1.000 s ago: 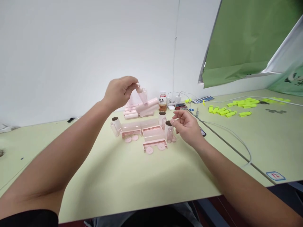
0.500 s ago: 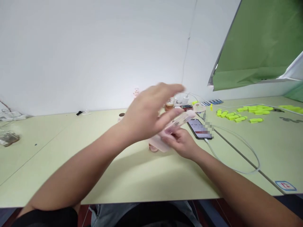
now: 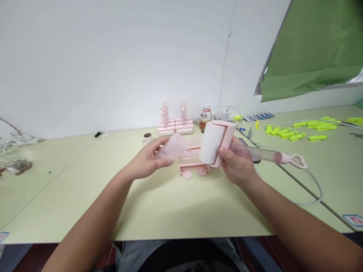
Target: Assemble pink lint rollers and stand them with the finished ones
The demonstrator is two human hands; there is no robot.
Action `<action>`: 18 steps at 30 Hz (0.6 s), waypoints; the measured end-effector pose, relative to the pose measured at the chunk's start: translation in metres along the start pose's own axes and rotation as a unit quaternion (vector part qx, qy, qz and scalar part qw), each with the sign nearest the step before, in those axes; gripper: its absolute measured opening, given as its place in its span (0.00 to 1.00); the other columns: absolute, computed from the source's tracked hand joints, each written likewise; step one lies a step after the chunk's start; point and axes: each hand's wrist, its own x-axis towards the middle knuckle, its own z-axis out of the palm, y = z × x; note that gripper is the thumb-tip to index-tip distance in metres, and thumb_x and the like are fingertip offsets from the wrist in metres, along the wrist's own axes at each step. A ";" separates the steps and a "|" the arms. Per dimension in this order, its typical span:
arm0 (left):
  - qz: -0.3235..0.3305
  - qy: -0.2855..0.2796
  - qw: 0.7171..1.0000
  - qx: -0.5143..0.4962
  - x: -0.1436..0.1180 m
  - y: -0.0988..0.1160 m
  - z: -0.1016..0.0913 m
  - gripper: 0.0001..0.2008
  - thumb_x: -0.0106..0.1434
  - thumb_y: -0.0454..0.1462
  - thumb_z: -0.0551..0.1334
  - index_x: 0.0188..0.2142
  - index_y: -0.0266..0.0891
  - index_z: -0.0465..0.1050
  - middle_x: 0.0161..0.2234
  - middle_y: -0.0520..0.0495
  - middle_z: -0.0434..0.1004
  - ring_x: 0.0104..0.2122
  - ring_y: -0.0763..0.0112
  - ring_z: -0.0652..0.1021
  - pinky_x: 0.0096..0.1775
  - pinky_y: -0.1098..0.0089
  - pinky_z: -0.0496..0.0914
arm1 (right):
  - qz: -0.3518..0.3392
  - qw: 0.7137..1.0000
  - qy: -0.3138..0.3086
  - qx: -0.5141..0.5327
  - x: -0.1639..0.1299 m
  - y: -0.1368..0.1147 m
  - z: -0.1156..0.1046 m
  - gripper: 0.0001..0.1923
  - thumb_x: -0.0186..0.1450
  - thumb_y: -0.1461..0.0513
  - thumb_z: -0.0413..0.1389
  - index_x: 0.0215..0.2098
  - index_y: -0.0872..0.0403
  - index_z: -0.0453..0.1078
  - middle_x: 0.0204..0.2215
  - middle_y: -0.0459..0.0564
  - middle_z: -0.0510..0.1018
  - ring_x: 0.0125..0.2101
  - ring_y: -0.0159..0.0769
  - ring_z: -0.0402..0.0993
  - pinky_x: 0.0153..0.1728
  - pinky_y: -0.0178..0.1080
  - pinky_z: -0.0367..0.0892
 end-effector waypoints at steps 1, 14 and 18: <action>-0.044 -0.011 0.995 0.092 -0.004 -0.006 -0.010 0.30 0.59 0.44 0.66 0.60 0.45 0.64 0.55 0.42 0.69 0.52 0.54 0.72 0.52 0.58 0.68 | -0.009 1.000 0.023 -0.008 0.003 0.001 -0.004 0.21 0.58 0.47 0.63 0.41 0.48 0.65 0.25 0.46 0.74 0.24 0.39 0.71 0.22 0.39 0.66; -0.066 -0.117 0.904 0.406 -0.003 -0.044 0.013 0.26 0.61 0.38 0.59 0.60 0.46 0.65 0.51 0.43 0.72 0.52 0.52 0.70 0.49 0.55 0.65 | -0.039 0.997 -0.038 -0.063 -0.003 -0.001 0.000 0.17 0.59 0.51 0.65 0.33 0.52 0.66 0.19 0.42 0.73 0.17 0.32 0.68 0.18 0.35 0.63; -0.080 -0.113 0.904 0.405 0.003 -0.049 0.012 0.26 0.62 0.40 0.59 0.61 0.46 0.64 0.55 0.42 0.70 0.54 0.51 0.69 0.51 0.54 0.64 | -0.037 0.998 -0.030 -0.052 -0.003 -0.005 0.002 0.17 0.58 0.51 0.65 0.32 0.51 0.65 0.18 0.42 0.74 0.17 0.31 0.67 0.17 0.35 0.63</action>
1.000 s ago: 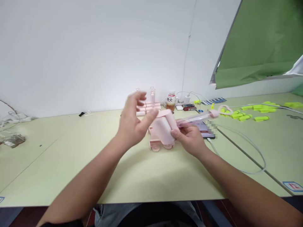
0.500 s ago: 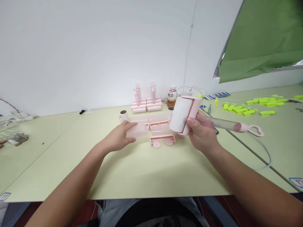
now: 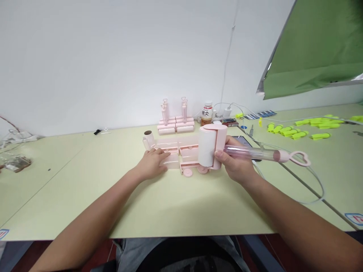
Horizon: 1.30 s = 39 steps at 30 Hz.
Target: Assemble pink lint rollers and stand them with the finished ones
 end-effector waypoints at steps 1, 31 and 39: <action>-0.002 0.001 1.000 0.001 0.001 -0.001 0.001 0.27 0.62 0.40 0.59 0.61 0.46 0.64 0.55 0.42 0.69 0.54 0.51 0.68 0.52 0.54 0.64 | 0.000 1.000 0.003 0.000 0.000 -0.001 0.001 0.17 0.58 0.51 0.65 0.32 0.51 0.65 0.18 0.42 0.74 0.16 0.31 0.67 0.17 0.35 0.63; 0.098 -0.018 0.849 -0.519 -0.027 0.049 -0.006 0.25 0.62 0.49 0.63 0.53 0.39 0.64 0.43 0.45 0.74 0.39 0.63 0.75 0.39 0.65 0.70 | 0.121 0.965 -0.229 0.034 -0.009 0.004 0.016 0.12 0.66 0.53 0.56 0.42 0.52 0.63 0.33 0.46 0.69 0.29 0.33 0.69 0.26 0.36 0.69; 0.146 0.047 0.900 -0.409 -0.027 0.077 0.009 0.30 0.64 0.49 0.60 0.61 0.42 0.57 0.55 0.40 0.71 0.49 0.56 0.74 0.49 0.59 0.69 | 0.046 0.949 -0.259 -0.176 -0.010 0.000 0.014 0.15 0.59 0.60 0.63 0.43 0.52 0.68 0.38 0.49 0.69 0.35 0.35 0.66 0.33 0.37 0.63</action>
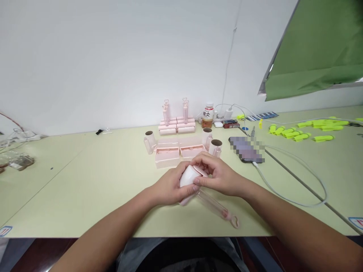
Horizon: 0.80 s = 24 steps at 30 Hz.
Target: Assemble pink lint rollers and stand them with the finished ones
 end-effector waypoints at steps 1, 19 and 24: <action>0.002 0.001 1.000 0.011 0.000 -0.001 0.002 0.30 0.64 0.49 0.60 0.61 0.41 0.57 0.54 0.40 0.71 0.48 0.56 0.75 0.48 0.59 0.69 | 0.003 1.000 -0.002 -0.007 -0.001 -0.001 -0.002 0.14 0.59 0.60 0.63 0.42 0.52 0.68 0.37 0.48 0.68 0.34 0.35 0.65 0.32 0.36 0.62; 0.021 -0.040 0.996 0.078 -0.003 -0.007 0.025 0.26 0.66 0.50 0.54 0.58 0.40 0.56 0.48 0.39 0.73 0.41 0.55 0.76 0.40 0.61 0.70 | 0.108 0.987 -0.117 -0.016 0.001 -0.015 -0.013 0.17 0.48 0.67 0.61 0.29 0.52 0.56 0.26 0.39 0.60 0.26 0.29 0.55 0.25 0.32 0.52; -0.027 0.029 0.997 0.066 -0.003 -0.008 0.026 0.23 0.67 0.48 0.55 0.57 0.42 0.57 0.48 0.41 0.75 0.42 0.54 0.77 0.42 0.59 0.69 | 0.131 0.988 -0.070 -0.031 0.006 -0.003 -0.002 0.15 0.47 0.70 0.54 0.23 0.52 0.50 0.22 0.39 0.56 0.24 0.28 0.52 0.23 0.33 0.47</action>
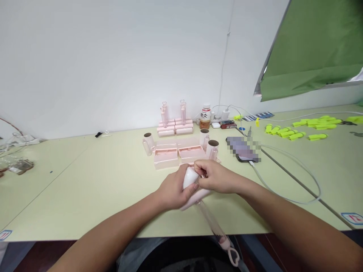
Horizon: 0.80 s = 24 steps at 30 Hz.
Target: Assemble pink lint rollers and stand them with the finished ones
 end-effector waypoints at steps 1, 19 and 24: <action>-0.012 0.013 1.000 -0.003 0.000 -0.001 0.000 0.23 0.67 0.48 0.55 0.57 0.42 0.57 0.48 0.41 0.75 0.42 0.54 0.77 0.41 0.59 0.69 | 0.003 1.000 0.018 0.005 0.003 0.003 0.002 0.14 0.47 0.70 0.53 0.22 0.52 0.49 0.21 0.39 0.55 0.24 0.28 0.51 0.23 0.33 0.47; -0.067 0.286 0.846 -0.446 0.020 -0.001 -0.022 0.27 0.56 0.47 0.70 0.41 0.44 0.52 0.38 0.49 0.76 0.30 0.67 0.81 0.31 0.67 0.75 | 0.043 0.957 -0.038 0.285 0.007 0.005 0.014 0.17 0.56 0.67 0.58 0.45 0.56 0.69 0.22 0.39 0.68 0.18 0.22 0.54 0.18 0.30 0.47; -0.068 0.309 0.825 -0.469 0.021 -0.003 -0.020 0.28 0.54 0.47 0.71 0.41 0.44 0.53 0.38 0.50 0.77 0.32 0.65 0.82 0.30 0.68 0.75 | 0.032 0.949 -0.070 0.306 0.008 0.010 0.016 0.21 0.61 0.62 0.56 0.53 0.57 0.69 0.31 0.47 0.76 0.16 0.20 0.53 0.17 0.31 0.46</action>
